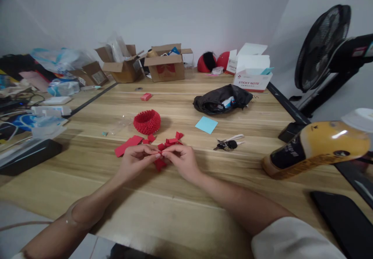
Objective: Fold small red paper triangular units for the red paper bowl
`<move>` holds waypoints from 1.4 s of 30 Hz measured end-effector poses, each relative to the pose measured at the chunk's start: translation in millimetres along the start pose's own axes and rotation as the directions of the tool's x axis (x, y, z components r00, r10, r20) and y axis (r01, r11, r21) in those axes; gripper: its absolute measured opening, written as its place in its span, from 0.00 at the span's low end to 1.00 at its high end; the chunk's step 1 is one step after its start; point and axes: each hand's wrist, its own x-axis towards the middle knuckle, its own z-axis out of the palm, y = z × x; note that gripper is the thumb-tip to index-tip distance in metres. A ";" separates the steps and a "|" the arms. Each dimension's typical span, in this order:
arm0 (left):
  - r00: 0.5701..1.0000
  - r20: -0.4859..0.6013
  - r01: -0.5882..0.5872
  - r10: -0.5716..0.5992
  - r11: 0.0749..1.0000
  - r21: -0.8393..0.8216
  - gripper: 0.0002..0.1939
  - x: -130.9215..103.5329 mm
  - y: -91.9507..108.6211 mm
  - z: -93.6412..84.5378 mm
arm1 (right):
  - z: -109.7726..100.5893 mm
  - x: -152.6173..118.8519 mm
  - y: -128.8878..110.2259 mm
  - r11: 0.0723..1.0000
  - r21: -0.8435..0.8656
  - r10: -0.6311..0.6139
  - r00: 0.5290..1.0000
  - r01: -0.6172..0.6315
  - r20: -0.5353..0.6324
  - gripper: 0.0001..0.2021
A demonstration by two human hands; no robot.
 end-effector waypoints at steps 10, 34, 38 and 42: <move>1.000 -0.012 -0.021 0.021 1.000 0.014 0.04 0.5 2.3 0.0 | 0.2 0.7 -0.7 0.999 0.000 0.039 0.999 -0.039 0.002 0.03; 0.633 0.104 -0.620 0.767 0.422 0.662 0.05 2.6 7.9 -13.8 | -0.2 2.9 2.3 0.998 -0.010 0.053 0.993 -0.054 -0.110 0.09; 0.546 0.204 -0.649 0.813 0.257 0.716 0.07 -0.7 18.6 -18.5 | -0.4 2.0 3.7 0.998 -0.038 0.047 0.993 -0.052 -0.110 0.08; 0.507 0.291 -0.690 0.812 0.180 0.701 0.10 -7.3 24.7 -23.2 | -0.9 1.9 5.2 0.999 -0.041 0.032 0.993 -0.037 -0.116 0.06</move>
